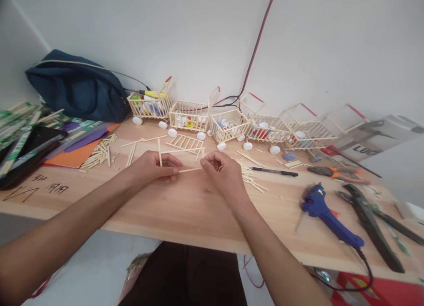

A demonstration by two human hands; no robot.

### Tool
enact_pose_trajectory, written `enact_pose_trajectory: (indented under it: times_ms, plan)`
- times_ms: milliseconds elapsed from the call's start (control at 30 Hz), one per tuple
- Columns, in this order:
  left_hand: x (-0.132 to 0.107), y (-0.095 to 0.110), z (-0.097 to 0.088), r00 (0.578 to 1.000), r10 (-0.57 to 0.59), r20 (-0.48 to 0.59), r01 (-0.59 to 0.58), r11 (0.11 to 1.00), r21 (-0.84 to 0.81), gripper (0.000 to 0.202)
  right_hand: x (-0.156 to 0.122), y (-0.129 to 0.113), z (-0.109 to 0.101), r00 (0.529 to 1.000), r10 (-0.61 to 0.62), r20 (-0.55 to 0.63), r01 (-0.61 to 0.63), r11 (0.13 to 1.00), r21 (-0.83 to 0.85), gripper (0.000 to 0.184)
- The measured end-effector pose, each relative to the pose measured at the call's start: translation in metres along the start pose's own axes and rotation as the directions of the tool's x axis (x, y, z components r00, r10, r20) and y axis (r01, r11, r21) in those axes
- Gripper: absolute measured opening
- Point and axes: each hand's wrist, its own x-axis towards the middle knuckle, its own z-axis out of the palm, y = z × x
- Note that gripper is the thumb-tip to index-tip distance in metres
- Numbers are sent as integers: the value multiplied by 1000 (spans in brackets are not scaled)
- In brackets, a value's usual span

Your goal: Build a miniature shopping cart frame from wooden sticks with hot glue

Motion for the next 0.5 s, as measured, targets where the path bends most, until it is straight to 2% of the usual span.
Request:
enact_pose_trajectory:
  times_ms: [233,500]
  plan:
    - [-1,0,5,1000,-7,-8,7,1000,21,13,-4,-2,6,999,49,-7,-49,999,8,15]
    - [-2,-1,6,1000,-2,10,2,1000,14,10,-6,-5,7,998,61,2,-60,992,-110,14]
